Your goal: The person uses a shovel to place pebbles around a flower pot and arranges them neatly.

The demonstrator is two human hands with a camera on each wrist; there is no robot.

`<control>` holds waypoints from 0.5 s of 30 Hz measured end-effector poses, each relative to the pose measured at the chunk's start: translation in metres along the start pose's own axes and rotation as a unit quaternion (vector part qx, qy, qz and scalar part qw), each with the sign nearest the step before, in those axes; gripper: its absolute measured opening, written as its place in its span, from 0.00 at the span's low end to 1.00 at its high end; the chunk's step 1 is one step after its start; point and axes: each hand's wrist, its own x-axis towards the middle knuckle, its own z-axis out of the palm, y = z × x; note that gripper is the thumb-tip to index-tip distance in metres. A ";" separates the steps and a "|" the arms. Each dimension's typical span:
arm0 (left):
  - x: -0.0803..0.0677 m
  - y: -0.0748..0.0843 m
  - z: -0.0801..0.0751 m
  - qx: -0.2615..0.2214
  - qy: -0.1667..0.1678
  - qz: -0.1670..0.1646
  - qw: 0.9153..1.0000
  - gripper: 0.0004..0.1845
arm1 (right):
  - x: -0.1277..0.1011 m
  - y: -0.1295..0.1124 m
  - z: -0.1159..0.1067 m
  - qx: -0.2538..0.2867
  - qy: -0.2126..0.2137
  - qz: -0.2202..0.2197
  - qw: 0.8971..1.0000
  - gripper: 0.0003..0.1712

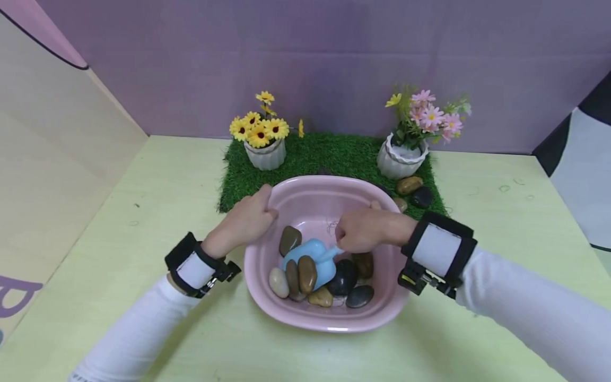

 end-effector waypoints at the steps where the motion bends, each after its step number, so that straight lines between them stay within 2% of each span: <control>1: 0.000 0.000 0.000 -0.001 0.000 0.000 1.000 0.23 | -0.001 0.001 -0.001 0.004 -0.005 -0.002 1.000 0.08; 8: 0.001 0.000 0.001 -0.005 0.000 0.004 1.000 0.24 | -0.007 0.008 -0.008 0.026 -0.040 -0.027 0.998 0.09; 15: -0.001 -0.001 0.001 -0.015 -0.002 0.005 1.000 0.23 | -0.012 0.013 -0.013 0.008 -0.049 -0.036 0.998 0.07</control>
